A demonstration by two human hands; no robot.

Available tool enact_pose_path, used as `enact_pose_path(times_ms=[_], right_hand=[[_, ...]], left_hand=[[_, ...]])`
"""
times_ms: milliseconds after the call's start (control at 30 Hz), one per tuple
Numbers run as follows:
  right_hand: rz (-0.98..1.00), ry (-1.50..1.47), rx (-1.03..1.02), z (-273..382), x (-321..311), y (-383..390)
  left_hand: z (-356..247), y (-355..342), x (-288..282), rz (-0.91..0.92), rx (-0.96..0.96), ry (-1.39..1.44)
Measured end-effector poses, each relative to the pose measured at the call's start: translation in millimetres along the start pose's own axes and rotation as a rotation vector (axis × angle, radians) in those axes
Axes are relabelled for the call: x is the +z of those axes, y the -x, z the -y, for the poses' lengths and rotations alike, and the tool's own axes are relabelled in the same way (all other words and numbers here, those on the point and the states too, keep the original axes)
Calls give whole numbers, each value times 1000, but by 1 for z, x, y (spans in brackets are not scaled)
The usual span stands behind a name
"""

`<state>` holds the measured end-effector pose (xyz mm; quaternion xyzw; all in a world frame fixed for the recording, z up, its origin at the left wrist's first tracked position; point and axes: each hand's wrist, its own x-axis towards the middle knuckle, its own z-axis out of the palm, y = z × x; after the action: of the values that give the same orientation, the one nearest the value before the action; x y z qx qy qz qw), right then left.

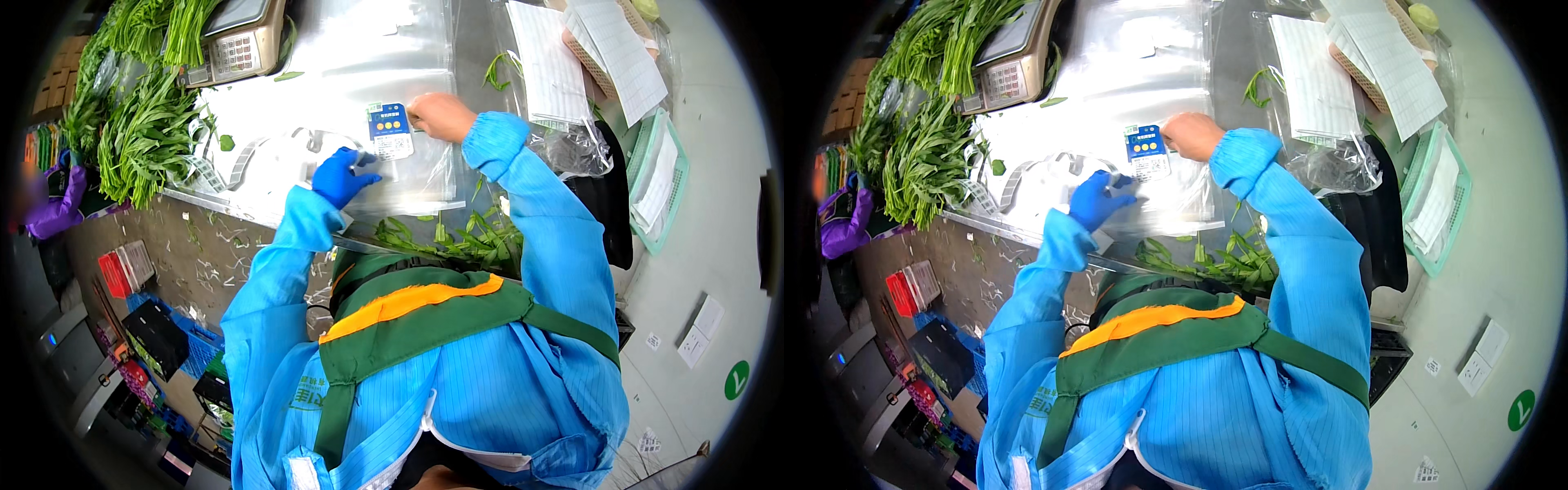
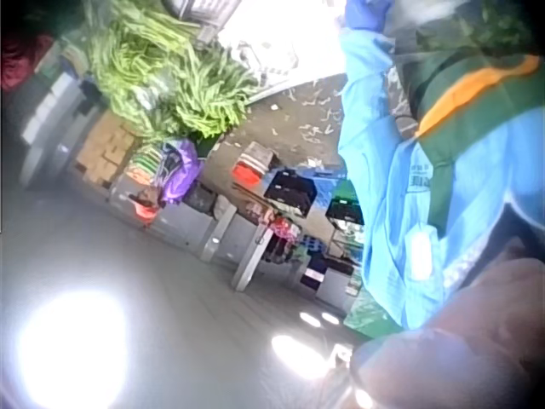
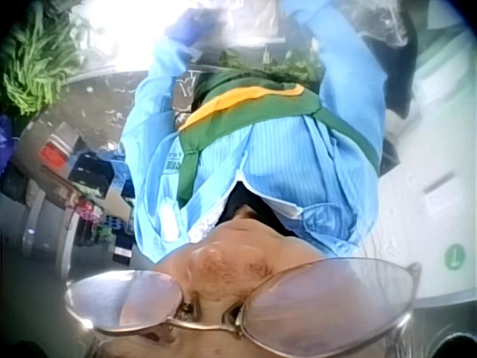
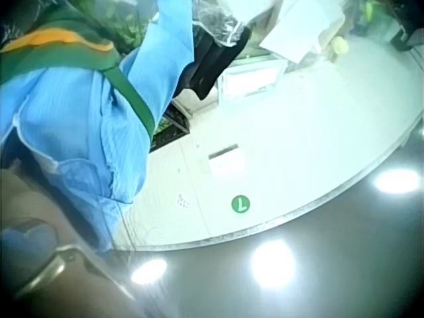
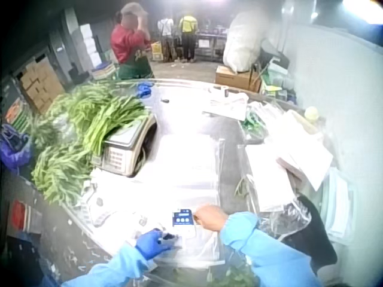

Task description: The person peels small square adhesive labels from a large roll and applies them one at a time to the top-center of individual clear plastic bags.

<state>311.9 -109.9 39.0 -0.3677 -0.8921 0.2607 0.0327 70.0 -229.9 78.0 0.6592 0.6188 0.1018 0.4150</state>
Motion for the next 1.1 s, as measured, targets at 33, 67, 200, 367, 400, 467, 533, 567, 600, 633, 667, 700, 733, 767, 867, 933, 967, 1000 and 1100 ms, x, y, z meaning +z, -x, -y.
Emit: enact_pose_path(times_ms=[33, 67, 200, 367, 400, 467, 533, 567, 600, 633, 667, 700, 733, 767, 867, 933, 967, 1000, 1100], right_hand=[[14, 95, -46, -3, 7, -5], [-63, 65, -20, 0, 7, -6], [-239, -75, 72, -1, 8, 6], [-104, -377, 100, 41, -44, 29], [-155, -290, -2, 52, -47, 39], [-353, -83, -206, 56, -45, 43], [-289, -200, -66, 38, -30, 29], [-259, -263, 2, 31, -30, 18], [-336, -368, 9, 21, -36, 9], [-326, -441, 83, 13, -48, -3], [-316, -507, 159, 2, -59, -14], [-417, -493, 177, -10, -67, -25], [-519, -478, 194, -21, -76, -36], [-657, -458, 246, -29, -85, -49], [-1056, -196, 269, -12, -123, -58], [-1423, 194, 120, 4, -136, -56], [-1175, -167, 122, 16, -121, -48], [-900, -510, 119, 37, -101, -38], [-133, -904, -104, 101, -47, -7]], left_hand=[[32, -6, 26, -51, 75, 25], [69, -17, 51, -57, 20, 277], [57, -17, 37, -39, 98, 147], [47, -15, 10, -8, -53, 346], [37, -13, 0, 1, -132, 408], [42, -16, -16, 1, -105, 483], [33, -15, -28, -175, -92, 583], [22, -12, -39, -307, -99, 610], [22, -13, -46, -424, -117, 702], [21, -10, -56, -489, -190, 858], [21, -6, -62, -460, -220, 1022], [20, -1, -68, -425, -249, 1186], [29, 2, -69, -341, -249, 1271], [33, 5, -67, -259, -253, 1336], [10, 16, -53, -137, -259, 1389], [0, 16, -43, -80, -194, 1494], [-6, 14, -40, -55, -175, 1547], [-8, 13, -37, -45, -161, 1617], [-6, 6, -27, 28, -204, 1887]])
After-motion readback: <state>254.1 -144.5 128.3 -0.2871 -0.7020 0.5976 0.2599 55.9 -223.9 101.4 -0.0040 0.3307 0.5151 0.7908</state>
